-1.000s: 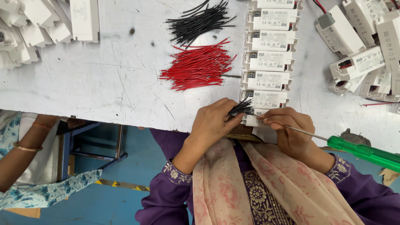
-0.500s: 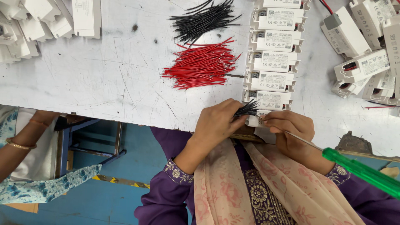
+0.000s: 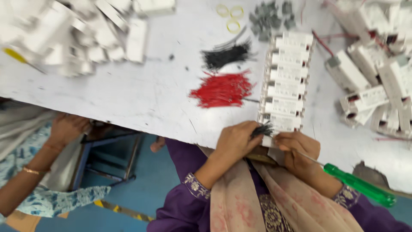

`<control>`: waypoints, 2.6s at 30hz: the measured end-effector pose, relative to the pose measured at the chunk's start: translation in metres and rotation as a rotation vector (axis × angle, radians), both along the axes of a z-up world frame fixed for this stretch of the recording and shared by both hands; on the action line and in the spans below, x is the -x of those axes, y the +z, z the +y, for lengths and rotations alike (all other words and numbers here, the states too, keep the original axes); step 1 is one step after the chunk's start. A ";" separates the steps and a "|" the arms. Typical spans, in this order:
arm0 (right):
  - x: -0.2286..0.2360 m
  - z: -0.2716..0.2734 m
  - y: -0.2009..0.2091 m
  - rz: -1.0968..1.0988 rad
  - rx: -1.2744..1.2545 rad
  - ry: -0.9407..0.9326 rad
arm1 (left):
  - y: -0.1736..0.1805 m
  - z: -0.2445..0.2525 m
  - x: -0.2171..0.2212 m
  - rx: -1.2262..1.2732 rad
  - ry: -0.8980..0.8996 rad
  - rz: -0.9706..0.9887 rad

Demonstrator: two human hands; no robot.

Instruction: The person assembles electronics by inserting bundles of wires into cases, tightening screws using a screwdriver, and stacking the finished units.

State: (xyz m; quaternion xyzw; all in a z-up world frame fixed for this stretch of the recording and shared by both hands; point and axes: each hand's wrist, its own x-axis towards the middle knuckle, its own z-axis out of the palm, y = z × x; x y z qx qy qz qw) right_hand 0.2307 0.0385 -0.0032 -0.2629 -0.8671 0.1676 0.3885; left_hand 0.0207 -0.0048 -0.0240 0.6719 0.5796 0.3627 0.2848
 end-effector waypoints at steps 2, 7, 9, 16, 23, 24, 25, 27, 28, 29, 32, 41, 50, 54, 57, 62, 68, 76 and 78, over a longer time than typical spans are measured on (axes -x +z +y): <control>0.001 -0.003 -0.002 0.007 -0.003 -0.026 | 0.002 0.003 0.001 0.080 -0.008 -0.023; -0.003 -0.001 -0.016 0.064 0.072 -0.066 | 0.005 -0.001 0.000 -0.007 0.027 0.007; -0.003 -0.001 -0.026 0.138 0.111 -0.074 | 0.005 -0.002 0.003 -0.019 0.031 0.000; -0.008 -0.003 -0.032 0.332 0.279 -0.095 | 0.016 0.005 0.018 0.328 0.045 -0.250; -0.008 -0.002 -0.032 0.308 0.287 -0.084 | 0.014 0.003 0.033 0.339 0.083 -0.489; -0.007 -0.001 -0.033 0.305 0.284 -0.087 | 0.012 0.004 0.036 0.328 0.112 -0.487; -0.007 -0.001 -0.034 0.317 0.299 -0.082 | 0.010 0.005 0.040 0.317 0.141 -0.485; -0.006 0.000 -0.036 0.341 0.331 -0.073 | 0.006 0.008 0.047 0.264 0.203 -0.485; -0.007 0.000 -0.037 0.328 0.321 -0.076 | 0.003 0.008 0.049 0.227 0.234 -0.491; -0.008 0.000 -0.038 0.315 0.312 -0.080 | 0.000 0.009 0.050 0.189 0.266 -0.498; -0.009 0.001 -0.042 0.315 0.367 -0.077 | -0.005 0.008 0.051 -0.167 0.260 -0.381; -0.008 0.002 -0.046 0.307 0.457 -0.091 | 0.014 0.005 0.051 0.118 0.192 -0.259; -0.008 0.001 -0.046 0.276 0.466 -0.098 | 0.016 -0.004 0.046 -0.152 -0.071 0.088; -0.008 0.001 -0.046 0.268 0.442 -0.092 | 0.013 -0.005 0.050 -0.113 -0.043 -0.086; -0.009 0.002 -0.044 0.228 0.340 -0.081 | 0.012 -0.002 0.052 -0.096 -0.007 -0.154; -0.006 0.001 -0.044 0.328 0.450 -0.063 | 0.005 0.000 0.050 -0.019 0.057 -0.280; -0.004 0.001 -0.042 0.380 0.458 -0.038 | -0.011 0.007 0.054 -0.024 0.128 -0.440; -0.003 0.000 -0.040 0.419 0.480 -0.051 | 0.009 -0.003 0.064 -0.039 0.113 -0.116; -0.002 0.000 -0.040 0.421 0.489 -0.041 | 0.012 -0.009 0.063 0.000 0.125 0.014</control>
